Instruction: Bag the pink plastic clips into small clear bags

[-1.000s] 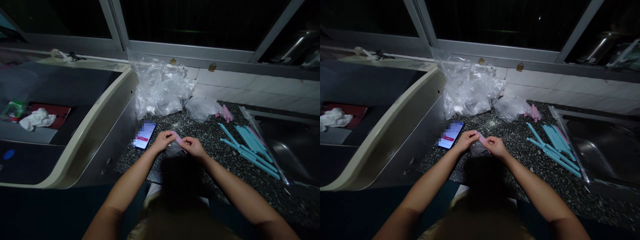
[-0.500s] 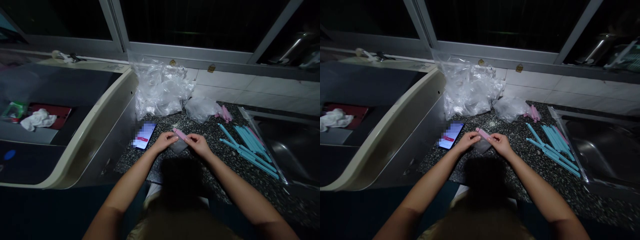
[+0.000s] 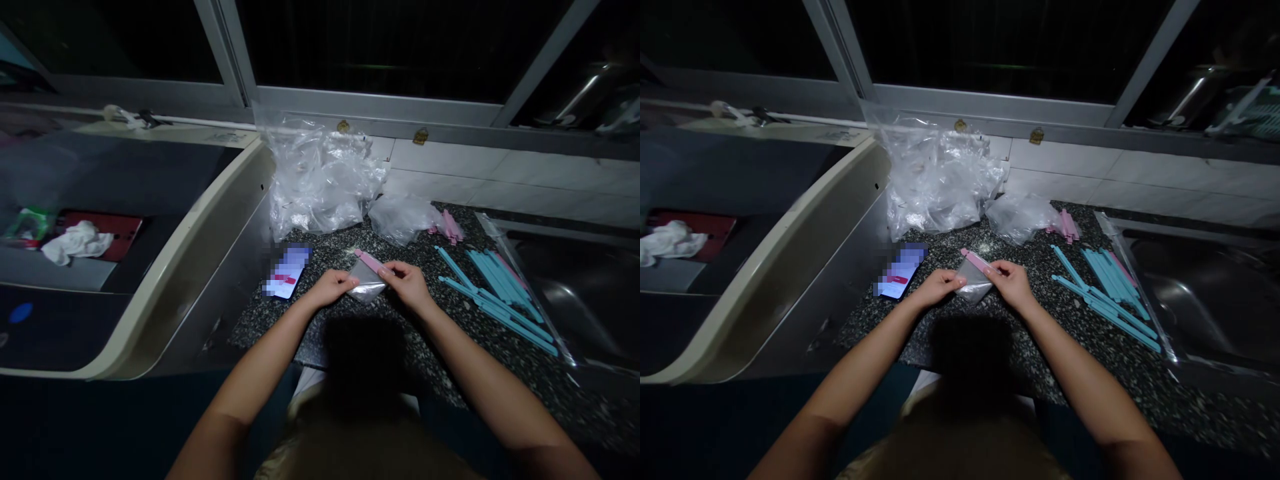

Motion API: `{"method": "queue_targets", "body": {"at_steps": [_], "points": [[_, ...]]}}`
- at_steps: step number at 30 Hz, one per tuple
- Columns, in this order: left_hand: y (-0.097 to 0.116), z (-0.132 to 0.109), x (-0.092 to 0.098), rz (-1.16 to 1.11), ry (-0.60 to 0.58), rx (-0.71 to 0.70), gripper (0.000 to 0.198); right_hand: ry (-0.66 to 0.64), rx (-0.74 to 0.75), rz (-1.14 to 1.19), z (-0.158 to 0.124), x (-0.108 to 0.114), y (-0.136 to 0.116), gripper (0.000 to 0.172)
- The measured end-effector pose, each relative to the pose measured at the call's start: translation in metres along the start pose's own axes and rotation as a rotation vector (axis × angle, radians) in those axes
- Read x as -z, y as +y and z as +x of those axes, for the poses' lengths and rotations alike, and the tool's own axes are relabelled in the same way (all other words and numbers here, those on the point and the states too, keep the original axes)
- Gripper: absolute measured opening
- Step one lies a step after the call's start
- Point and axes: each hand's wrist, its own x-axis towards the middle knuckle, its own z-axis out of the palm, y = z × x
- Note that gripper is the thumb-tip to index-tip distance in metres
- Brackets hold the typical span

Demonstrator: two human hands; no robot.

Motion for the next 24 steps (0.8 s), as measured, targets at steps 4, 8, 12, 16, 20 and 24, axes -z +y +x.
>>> {"method": "queue_targets", "body": {"at_steps": [4, 8, 12, 16, 20, 24], "points": [[-0.002, 0.001, -0.001, 0.045, -0.008, -0.022, 0.045, 0.005, 0.024, 0.0, 0.001, 0.002, 0.002, 0.031], [-0.003, 0.001, -0.001, 0.108, -0.001, -0.043, 0.042, -0.016, 0.037, -0.012, 0.002, 0.005, 0.002, 0.03], [0.002, -0.001, 0.002, 0.144, 0.141, -0.126, 0.034, -0.112, 0.056, -0.061, 0.001, 0.007, -0.001, 0.029], [0.01, -0.004, 0.004, 0.075, 0.22, -0.23, 0.034, -0.224, 0.129, -0.144, -0.001, 0.004, -0.003, 0.027], [0.014, -0.005, 0.002, 0.08, 0.156, -0.259, 0.028, -0.247, 0.15, -0.194, -0.004, 0.0, -0.003, 0.026], [0.015, -0.006, 0.001, 0.014, 0.149, -0.217, 0.03, -0.215, 0.088, -0.13, -0.002, 0.0, -0.003, 0.028]]}}
